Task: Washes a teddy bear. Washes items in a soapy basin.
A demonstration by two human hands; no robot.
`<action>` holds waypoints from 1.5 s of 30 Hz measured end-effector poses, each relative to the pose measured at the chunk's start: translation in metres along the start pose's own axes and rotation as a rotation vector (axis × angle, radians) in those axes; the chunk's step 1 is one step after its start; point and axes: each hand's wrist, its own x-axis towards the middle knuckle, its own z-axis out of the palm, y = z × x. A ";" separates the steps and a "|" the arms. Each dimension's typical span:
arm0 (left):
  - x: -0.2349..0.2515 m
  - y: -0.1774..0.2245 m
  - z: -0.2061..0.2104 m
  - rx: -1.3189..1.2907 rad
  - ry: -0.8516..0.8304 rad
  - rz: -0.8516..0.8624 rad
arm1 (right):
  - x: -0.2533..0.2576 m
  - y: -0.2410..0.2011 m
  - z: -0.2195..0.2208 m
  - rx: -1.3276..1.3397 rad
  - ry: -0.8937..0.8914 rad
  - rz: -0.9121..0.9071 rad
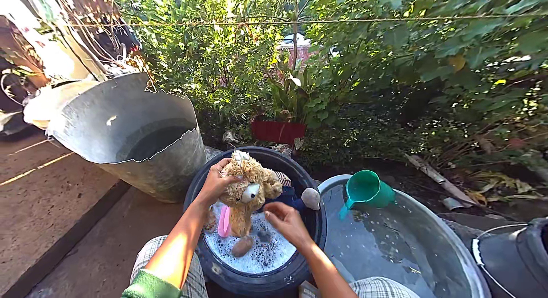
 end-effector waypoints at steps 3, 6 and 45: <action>-0.007 0.004 0.001 0.074 -0.073 0.007 | 0.006 0.007 -0.003 -0.297 0.301 -0.283; -0.019 0.006 0.029 0.106 -0.107 0.005 | 0.009 0.011 0.028 -0.281 0.314 -0.384; -0.006 -0.022 0.064 -0.047 -0.334 0.001 | 0.001 -0.008 0.004 0.666 0.155 0.102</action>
